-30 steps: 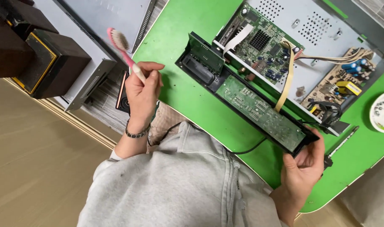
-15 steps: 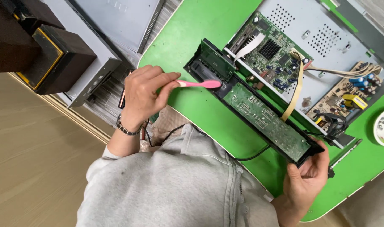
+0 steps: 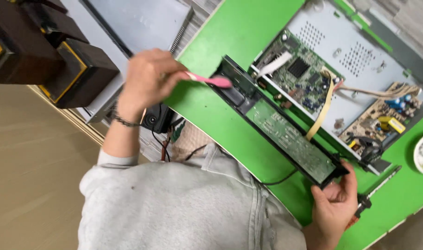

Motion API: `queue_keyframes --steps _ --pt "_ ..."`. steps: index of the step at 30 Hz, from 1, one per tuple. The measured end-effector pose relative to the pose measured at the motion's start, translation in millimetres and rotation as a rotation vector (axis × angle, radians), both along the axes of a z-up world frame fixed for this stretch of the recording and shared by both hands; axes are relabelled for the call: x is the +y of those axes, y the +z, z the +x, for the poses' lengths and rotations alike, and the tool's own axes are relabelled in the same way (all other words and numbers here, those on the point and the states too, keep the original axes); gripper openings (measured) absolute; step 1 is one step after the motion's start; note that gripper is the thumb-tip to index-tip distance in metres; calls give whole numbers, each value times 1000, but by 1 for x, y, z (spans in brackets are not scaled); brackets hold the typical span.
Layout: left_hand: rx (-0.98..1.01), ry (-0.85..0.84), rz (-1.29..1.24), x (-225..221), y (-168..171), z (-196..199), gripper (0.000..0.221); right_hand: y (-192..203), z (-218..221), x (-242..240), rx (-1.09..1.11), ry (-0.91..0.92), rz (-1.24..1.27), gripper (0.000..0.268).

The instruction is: Cleaning internal components of an electronic device with a cloth and toothbrush and repositioning the front panel

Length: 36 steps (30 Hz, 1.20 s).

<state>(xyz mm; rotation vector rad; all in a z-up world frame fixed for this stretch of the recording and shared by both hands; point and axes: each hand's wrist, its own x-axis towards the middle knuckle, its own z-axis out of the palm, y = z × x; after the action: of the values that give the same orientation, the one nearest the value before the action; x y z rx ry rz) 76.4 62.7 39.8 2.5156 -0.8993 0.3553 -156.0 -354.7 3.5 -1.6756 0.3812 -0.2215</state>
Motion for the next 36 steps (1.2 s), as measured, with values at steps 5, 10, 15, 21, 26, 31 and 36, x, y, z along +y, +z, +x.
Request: queue_keyframes --steps 5,10,15,21,26,31,36 --pt "19 -28 0 -25 -16 5 41 -47 -1 -25 -2 -66 13 80" --pt "-35 130 76 14 -13 15 31 -130 -3 -87 -130 83 -103 90" --pt "-19 157 -12 20 2 -3 38 -110 13 -60 11 -79 -158 83" --pt "-32 -59 -43 -22 -35 8 50 -113 9 -69 3 -21 -224 80" --pt "-29 136 -48 23 -53 10 29 -130 14 -75 -30 -48 -209 80" --pt "105 226 -236 38 -3 -22 24 -134 5 -90 -59 43 -350 79" --pt "33 309 -456 -1 -41 -24 14 -13 10 -8 74 -153 87 80"
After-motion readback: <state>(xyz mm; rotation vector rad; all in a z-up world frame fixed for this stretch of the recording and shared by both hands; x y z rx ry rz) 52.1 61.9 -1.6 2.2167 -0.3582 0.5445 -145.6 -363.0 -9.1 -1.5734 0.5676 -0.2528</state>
